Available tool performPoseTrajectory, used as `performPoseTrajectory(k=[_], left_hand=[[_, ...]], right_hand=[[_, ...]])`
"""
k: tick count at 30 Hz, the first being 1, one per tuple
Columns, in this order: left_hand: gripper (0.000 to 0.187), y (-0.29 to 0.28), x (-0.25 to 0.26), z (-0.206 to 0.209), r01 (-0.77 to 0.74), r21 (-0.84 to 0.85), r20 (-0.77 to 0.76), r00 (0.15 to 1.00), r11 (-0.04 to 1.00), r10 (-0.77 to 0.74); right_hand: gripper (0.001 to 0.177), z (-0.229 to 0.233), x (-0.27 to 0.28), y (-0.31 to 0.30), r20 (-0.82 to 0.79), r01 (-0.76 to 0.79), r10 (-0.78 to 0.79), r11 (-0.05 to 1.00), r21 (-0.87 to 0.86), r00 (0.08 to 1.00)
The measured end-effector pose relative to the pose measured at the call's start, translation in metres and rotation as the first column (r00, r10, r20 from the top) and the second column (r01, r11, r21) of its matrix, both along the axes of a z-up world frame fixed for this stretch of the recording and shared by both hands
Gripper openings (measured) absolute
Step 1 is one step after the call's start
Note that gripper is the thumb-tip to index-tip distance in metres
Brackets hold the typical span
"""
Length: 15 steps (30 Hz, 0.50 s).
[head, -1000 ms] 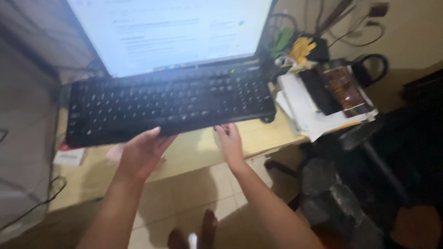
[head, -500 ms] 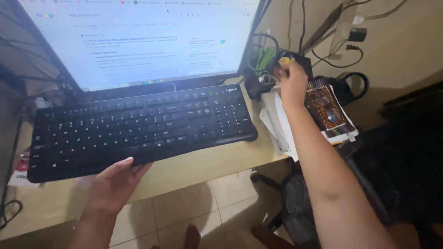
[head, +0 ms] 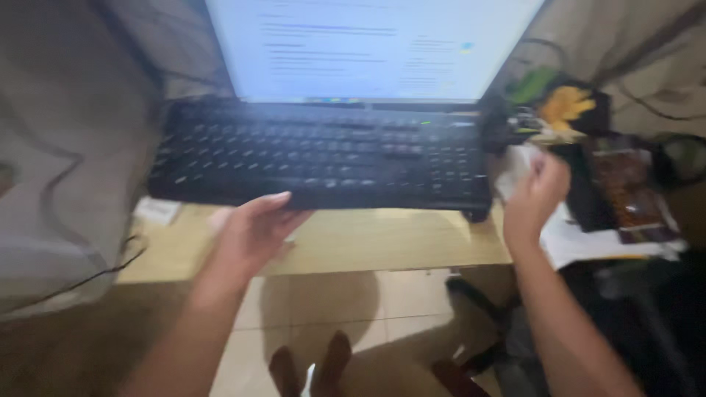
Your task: The person cleans a cluttered desk area using a pink cloth. They wipe the surface of the desk, clean the keyboard, and organize various items including a mouse, a phone, papers, and headphones. The person also opens a drawer to retrieve and move papers before placing them on the floor.
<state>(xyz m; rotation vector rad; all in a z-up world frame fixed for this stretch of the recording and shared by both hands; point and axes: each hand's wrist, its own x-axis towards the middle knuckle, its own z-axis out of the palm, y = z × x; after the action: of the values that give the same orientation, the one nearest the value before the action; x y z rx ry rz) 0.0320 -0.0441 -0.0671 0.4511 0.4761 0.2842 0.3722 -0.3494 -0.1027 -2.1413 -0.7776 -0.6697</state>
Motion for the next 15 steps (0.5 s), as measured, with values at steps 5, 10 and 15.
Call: performPoseTrajectory(k=[5, 10, 15], left_hand=[[0.035, 0.020, 0.005, 0.015, 0.046, 0.022, 0.120, 0.992, 0.999, -0.049], [0.029, 0.036, 0.001, 0.040, 0.058, 0.053, 0.138, 0.988, 0.997, -0.065], [0.029, 0.046, 0.001, 0.064, 0.063, 0.125, 0.172, 0.981, 0.990, -0.085]], right_hand=[[0.011, -0.084, -0.163, 0.063, -0.062, -0.235, 0.227, 0.929, -0.286, 0.972], [0.036, -0.101, -0.272, 0.205, -0.223, -0.721, 0.686, 0.645, -0.255, 0.693], [0.036, -0.094, -0.246, 0.246, -0.227, -0.776, 0.746, 0.626, -0.083, 0.626]])
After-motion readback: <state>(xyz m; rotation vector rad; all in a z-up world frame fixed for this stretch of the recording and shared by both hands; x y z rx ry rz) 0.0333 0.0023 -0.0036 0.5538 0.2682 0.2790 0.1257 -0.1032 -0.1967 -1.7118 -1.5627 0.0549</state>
